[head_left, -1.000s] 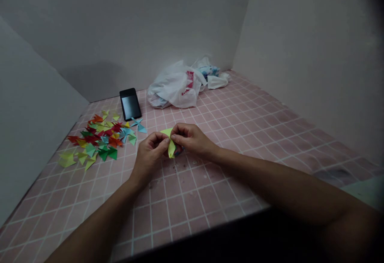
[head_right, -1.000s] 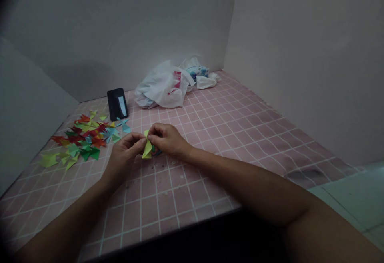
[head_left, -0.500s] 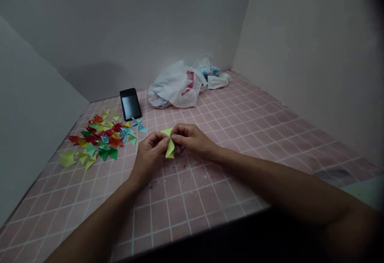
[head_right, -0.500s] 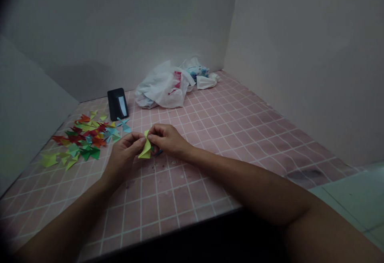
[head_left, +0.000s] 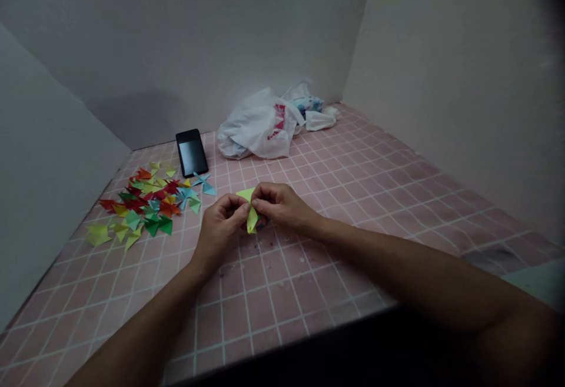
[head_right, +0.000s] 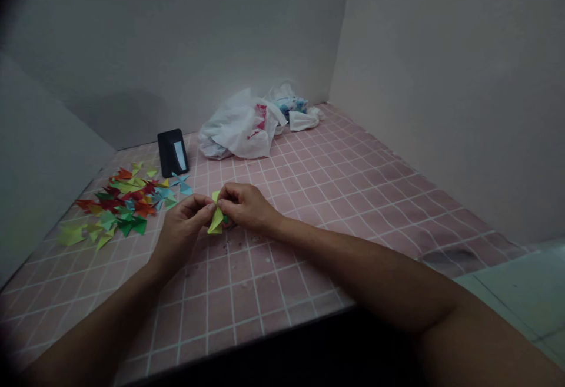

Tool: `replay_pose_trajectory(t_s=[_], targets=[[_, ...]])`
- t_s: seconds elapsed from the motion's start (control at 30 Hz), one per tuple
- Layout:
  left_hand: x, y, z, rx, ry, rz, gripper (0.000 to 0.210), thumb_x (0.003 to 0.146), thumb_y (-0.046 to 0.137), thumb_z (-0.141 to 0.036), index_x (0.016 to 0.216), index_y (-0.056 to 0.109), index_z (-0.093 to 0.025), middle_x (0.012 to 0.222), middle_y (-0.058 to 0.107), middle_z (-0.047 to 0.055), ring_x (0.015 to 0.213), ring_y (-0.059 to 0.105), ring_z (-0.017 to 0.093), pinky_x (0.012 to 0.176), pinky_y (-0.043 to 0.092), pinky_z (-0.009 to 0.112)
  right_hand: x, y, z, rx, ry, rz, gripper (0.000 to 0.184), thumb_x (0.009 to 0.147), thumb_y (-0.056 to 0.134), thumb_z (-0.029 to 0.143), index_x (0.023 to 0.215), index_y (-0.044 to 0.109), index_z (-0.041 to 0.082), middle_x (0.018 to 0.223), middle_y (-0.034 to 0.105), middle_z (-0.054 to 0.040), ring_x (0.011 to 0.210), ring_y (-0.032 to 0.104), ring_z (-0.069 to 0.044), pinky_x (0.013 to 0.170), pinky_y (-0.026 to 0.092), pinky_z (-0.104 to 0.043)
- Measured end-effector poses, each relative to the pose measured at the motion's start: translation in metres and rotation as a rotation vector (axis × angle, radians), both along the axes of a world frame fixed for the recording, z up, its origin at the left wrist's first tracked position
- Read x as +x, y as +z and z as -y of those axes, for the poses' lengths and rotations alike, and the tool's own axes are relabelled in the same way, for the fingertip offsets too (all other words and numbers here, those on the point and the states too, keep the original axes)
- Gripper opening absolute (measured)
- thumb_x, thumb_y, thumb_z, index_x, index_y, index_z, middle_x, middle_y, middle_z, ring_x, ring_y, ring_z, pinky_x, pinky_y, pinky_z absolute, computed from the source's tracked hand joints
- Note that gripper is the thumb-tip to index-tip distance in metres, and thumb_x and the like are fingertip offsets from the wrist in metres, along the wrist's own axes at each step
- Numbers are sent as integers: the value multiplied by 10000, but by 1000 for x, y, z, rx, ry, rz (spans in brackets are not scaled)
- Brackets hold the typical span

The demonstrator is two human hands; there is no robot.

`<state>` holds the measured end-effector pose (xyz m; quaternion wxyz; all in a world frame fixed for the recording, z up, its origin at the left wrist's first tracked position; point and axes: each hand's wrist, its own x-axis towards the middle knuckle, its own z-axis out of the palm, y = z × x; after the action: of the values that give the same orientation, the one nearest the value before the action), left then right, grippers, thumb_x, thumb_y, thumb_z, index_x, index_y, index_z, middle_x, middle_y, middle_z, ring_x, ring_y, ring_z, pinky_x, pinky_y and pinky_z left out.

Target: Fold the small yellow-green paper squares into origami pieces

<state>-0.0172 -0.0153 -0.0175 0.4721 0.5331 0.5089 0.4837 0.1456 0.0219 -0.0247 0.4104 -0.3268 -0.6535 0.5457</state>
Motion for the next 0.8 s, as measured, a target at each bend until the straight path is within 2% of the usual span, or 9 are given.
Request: replay_pose_trajectory(t_s=[0.3,0.8], targets=[[2,3,1,-104,-21,151,219,750,748,-356,770,659,-157,672,644,-12,582,598,117,561,511,227,0,2,0,31,9,1,90,825,553,220,748,557,173,629,566,28,600,519,-109,567,420,-229],[2,2,0,-85,-10,86,239,750,742,-377,771,647,-159,673,643,-10,567,585,114,539,490,224,0,-2,-1,39,1,15,98,822,550,231,741,551,174,634,574,24,598,518,-109,557,406,-224]])
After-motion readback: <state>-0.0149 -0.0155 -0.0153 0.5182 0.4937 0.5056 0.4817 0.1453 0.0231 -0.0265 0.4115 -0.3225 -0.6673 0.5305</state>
